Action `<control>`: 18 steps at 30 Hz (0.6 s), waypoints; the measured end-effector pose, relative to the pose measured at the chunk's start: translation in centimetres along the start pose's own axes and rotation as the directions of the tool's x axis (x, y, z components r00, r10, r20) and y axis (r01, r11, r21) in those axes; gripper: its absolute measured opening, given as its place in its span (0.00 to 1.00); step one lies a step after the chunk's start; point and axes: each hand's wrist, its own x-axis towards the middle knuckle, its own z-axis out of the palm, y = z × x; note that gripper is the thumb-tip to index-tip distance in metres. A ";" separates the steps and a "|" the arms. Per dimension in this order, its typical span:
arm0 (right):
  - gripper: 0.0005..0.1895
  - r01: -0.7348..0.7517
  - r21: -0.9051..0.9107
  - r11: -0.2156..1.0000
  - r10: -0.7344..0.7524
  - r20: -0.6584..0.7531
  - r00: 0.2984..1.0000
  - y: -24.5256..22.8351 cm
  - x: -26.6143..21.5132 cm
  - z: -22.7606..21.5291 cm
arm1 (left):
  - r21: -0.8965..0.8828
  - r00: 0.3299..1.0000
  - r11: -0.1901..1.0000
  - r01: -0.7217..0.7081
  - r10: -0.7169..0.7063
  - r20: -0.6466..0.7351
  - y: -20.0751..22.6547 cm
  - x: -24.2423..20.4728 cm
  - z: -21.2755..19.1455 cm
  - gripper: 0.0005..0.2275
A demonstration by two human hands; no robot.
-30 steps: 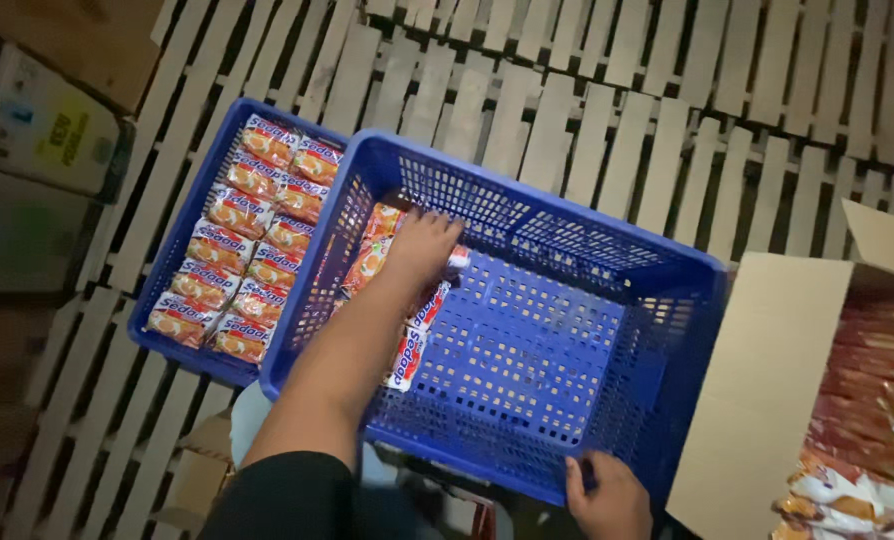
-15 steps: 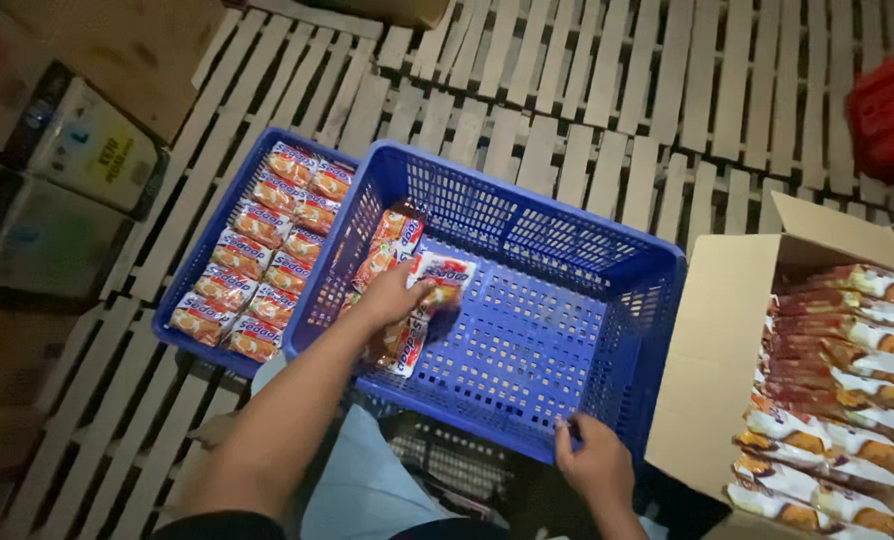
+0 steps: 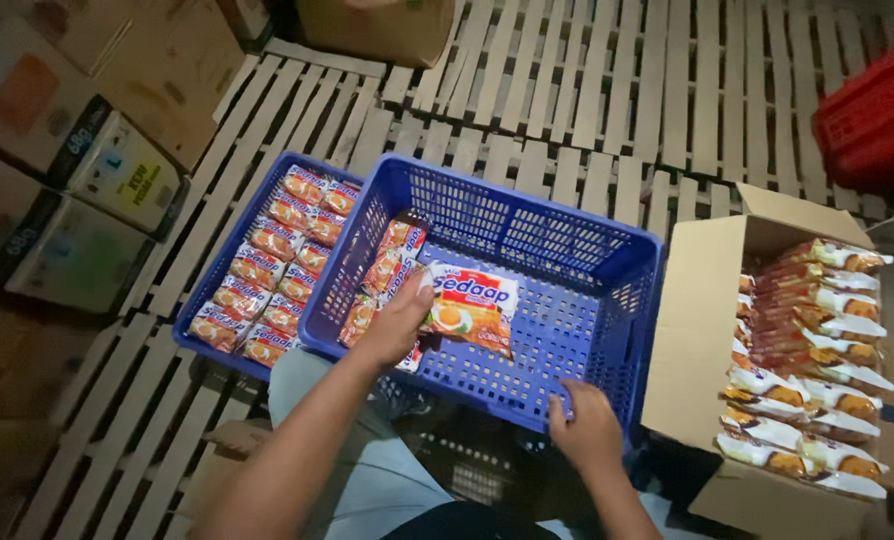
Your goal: The person transfers packaged instant noodles from a cardboard box into a blue plastic crate, arranging them in neat rows. After filling the crate, the person closes the cardboard box and places it aside.
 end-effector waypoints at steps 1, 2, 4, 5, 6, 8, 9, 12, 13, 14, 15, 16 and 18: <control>0.24 -0.003 0.001 1.000 0.003 -0.004 1.000 -1.4 0.2 -0.9 | 0.004 1.000 1.000 -0.003 0.003 0.003 0.1 -0.2 0.3 0.38; 0.26 0.135 0.054 0.989 -0.127 -0.123 0.984 -2.8 0.0 -1.8 | -0.008 1.000 1.000 0.008 -0.008 0.019 0.0 -0.5 0.8 0.40; 0.30 0.264 0.089 0.960 -0.235 -0.253 0.939 -5.6 -0.1 -4.0 | -0.009 0.999 1.000 0.017 -0.017 0.045 -1.0 -0.2 2.1 0.42; 0.36 0.164 0.220 0.962 -0.121 -0.199 0.973 -7.1 -0.1 -5.3 | 0.027 0.996 0.997 -0.072 0.070 0.057 -2.0 0.3 2.9 0.40; 0.44 0.057 0.341 0.938 -0.012 -0.134 0.991 -8.5 0.0 -6.8 | 0.060 0.985 0.985 -0.163 0.158 0.076 -3.0 0.9 3.6 0.37; 0.45 0.174 0.344 0.923 -0.105 -0.210 0.972 -7.7 0.2 -6.9 | 0.036 0.992 0.997 -0.066 0.062 0.107 0.4 -1.6 4.5 0.38; 0.47 0.298 0.334 0.894 -0.210 -0.276 0.938 -7.2 0.2 -6.8 | 0.008 0.991 0.999 0.039 -0.040 0.126 2.0 -2.8 4.9 0.38; 0.46 0.362 0.219 0.906 -0.310 -0.240 0.920 -7.1 -0.8 -8.2 | -0.198 0.976 0.977 0.072 -0.028 0.215 1.7 -3.0 7.6 0.36; 0.46 0.350 0.219 0.911 -0.296 -0.246 0.923 -7.1 -1.1 -8.6 | -0.188 0.973 0.979 0.072 -0.028 0.227 2.0 -3.4 8.1 0.36; 0.44 0.397 0.224 0.890 -0.334 -0.271 0.903 -7.3 -1.3 -9.0 | -0.186 0.949 0.983 -0.004 0.062 0.308 2.4 -3.8 8.5 0.37; 0.42 0.443 0.227 0.867 -0.372 -0.297 0.879 -7.5 -1.5 -9.4 | -0.191 0.910 0.978 -0.079 0.149 0.386 2.8 -4.1 8.8 0.38; 0.42 0.434 0.226 0.872 -0.360 -0.303 0.882 -7.3 -1.7 -9.5 | -0.184 0.906 0.980 -0.080 0.148 0.397 3.4 -4.5 9.0 0.38; 0.36 0.498 0.159 0.853 -0.419 -0.360 0.833 -7.1 -2.1 -9.8 | -0.013 0.896 0.994 -0.110 0.105 0.431 4.5 -5.5 9.2 0.54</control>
